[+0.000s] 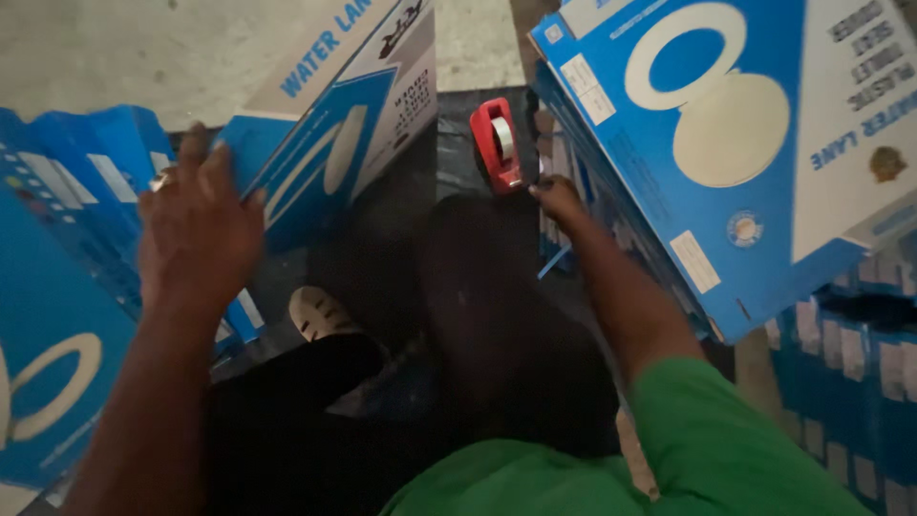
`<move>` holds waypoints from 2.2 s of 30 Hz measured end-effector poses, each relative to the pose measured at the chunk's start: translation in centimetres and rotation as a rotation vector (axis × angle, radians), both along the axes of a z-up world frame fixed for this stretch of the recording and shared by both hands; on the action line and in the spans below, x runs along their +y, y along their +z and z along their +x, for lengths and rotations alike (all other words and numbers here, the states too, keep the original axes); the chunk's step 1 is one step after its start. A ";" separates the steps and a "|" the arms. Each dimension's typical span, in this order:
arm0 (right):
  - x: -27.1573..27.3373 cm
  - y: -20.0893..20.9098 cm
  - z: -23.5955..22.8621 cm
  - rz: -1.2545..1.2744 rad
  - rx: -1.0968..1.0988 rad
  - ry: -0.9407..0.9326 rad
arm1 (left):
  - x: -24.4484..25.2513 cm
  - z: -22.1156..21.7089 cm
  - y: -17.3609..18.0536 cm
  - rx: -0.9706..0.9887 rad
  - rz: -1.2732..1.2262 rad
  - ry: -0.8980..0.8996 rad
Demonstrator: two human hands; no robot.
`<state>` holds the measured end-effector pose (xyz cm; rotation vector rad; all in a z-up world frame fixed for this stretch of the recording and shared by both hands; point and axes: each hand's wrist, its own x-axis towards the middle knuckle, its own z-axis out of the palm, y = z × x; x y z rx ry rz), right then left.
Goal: The person sits on the floor and repeatedly folds and tapes blue and white cardboard boxes labeled 'Water Lane Plastic Toilet Seat Cover.' They use a red handheld tape dispenser to seal the boxes and stack the finished units to the left.
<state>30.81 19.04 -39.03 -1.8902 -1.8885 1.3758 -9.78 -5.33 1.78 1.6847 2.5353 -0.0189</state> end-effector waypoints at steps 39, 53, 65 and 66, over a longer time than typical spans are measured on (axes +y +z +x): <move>0.9 0.3 -3.3 -0.565 0.208 -0.518 | -3.2 -0.7 -1.5 0.305 0.084 -0.200; -2.8 -10.0 3.0 -0.579 0.738 -0.406 | -4.6 -2.2 -2.7 0.344 0.067 -0.237; -4.4 -8.8 0.9 -0.670 0.760 -0.532 | -5.1 -2.9 -2.9 0.330 0.065 -0.260; -4.4 -9.3 1.0 -0.678 0.786 -0.545 | -4.9 -3.1 -3.1 0.289 0.079 -0.267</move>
